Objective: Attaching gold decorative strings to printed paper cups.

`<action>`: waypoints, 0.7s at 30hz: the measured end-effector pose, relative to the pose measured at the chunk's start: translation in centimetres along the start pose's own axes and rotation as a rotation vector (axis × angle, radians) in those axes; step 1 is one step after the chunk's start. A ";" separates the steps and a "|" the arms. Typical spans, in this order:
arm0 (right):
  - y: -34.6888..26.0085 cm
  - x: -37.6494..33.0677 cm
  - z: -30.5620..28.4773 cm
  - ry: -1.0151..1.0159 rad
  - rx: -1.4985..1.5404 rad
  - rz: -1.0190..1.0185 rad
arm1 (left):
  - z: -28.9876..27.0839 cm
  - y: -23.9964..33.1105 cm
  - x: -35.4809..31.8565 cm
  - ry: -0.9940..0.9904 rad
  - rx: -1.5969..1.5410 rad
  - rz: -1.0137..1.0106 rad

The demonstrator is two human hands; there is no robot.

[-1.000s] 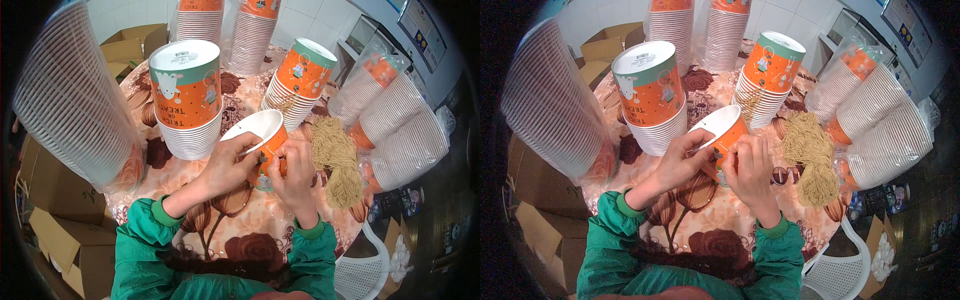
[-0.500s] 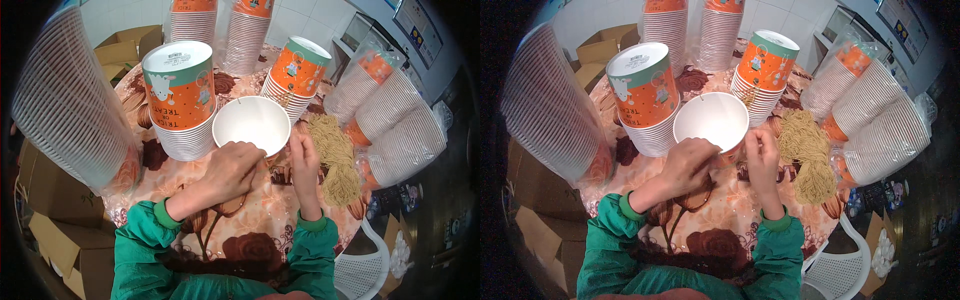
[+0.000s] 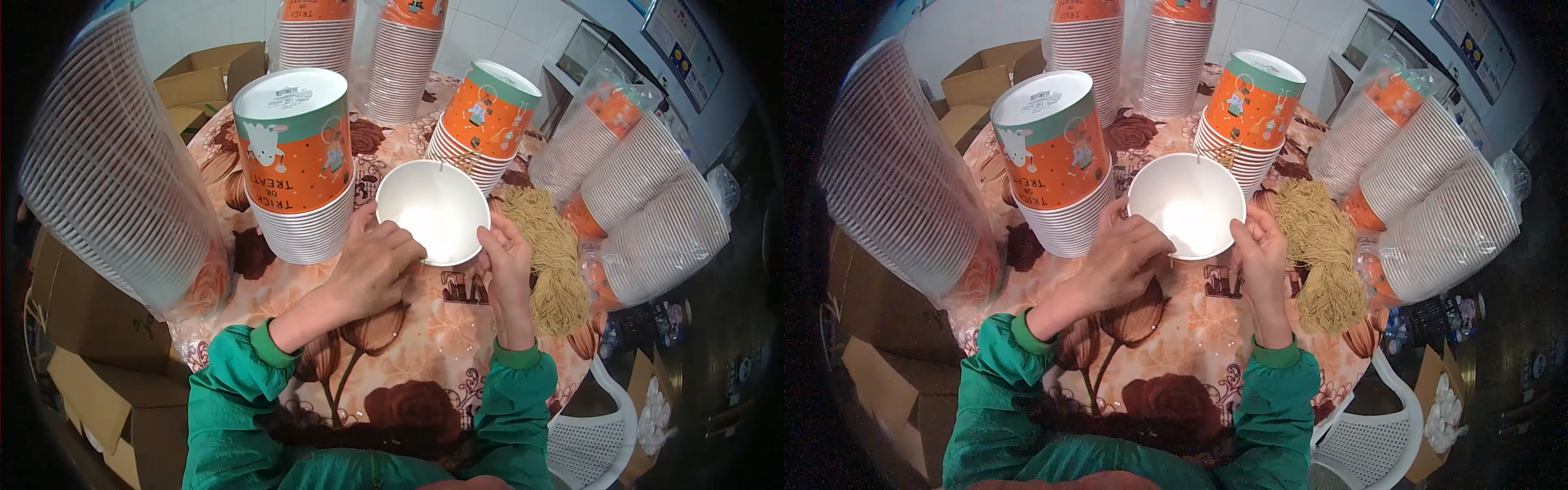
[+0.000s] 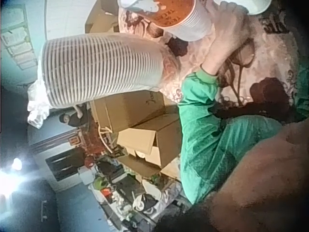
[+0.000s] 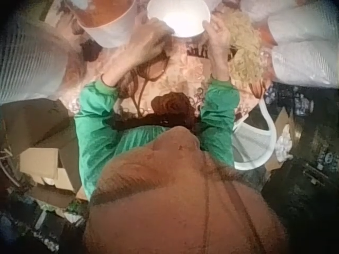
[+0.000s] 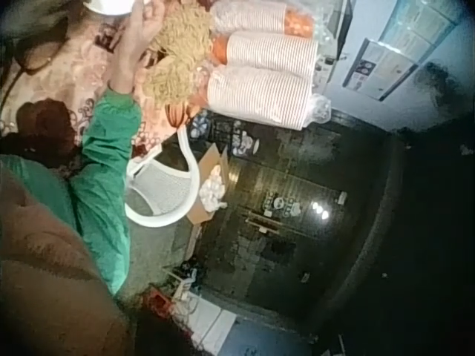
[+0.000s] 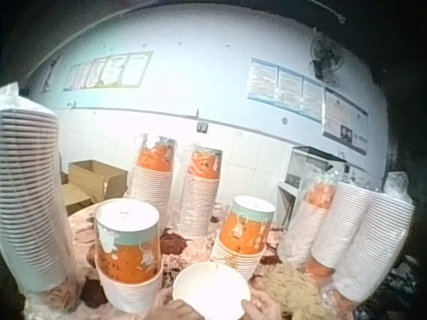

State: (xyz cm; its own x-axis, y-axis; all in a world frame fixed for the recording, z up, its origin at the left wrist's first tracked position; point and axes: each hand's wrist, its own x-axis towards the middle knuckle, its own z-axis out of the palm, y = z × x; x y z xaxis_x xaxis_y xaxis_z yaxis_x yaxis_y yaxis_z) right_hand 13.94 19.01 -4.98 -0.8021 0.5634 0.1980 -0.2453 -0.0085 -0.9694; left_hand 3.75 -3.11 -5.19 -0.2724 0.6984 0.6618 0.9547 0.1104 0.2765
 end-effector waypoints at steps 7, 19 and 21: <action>-0.5 -0.9 1.7 0.073 -0.090 -0.150 | 0.9 -1.2 -0.3 -0.011 -0.017 -0.009; 1.2 0.1 0.4 -0.114 -0.192 0.122 | 0.6 -2.6 -0.5 -0.187 0.270 0.025; 1.8 0.1 0.6 -0.106 -0.184 0.100 | 1.0 -2.6 -0.7 -0.189 0.126 0.001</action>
State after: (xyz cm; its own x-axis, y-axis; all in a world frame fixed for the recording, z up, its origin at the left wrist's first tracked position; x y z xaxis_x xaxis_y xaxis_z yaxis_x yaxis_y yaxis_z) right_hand 13.12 18.59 -6.66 -0.8724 0.4775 0.1044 -0.0662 0.0962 -0.9932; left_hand 1.60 -3.22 -7.06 -0.2559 0.8170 0.5167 0.9655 0.1890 0.1793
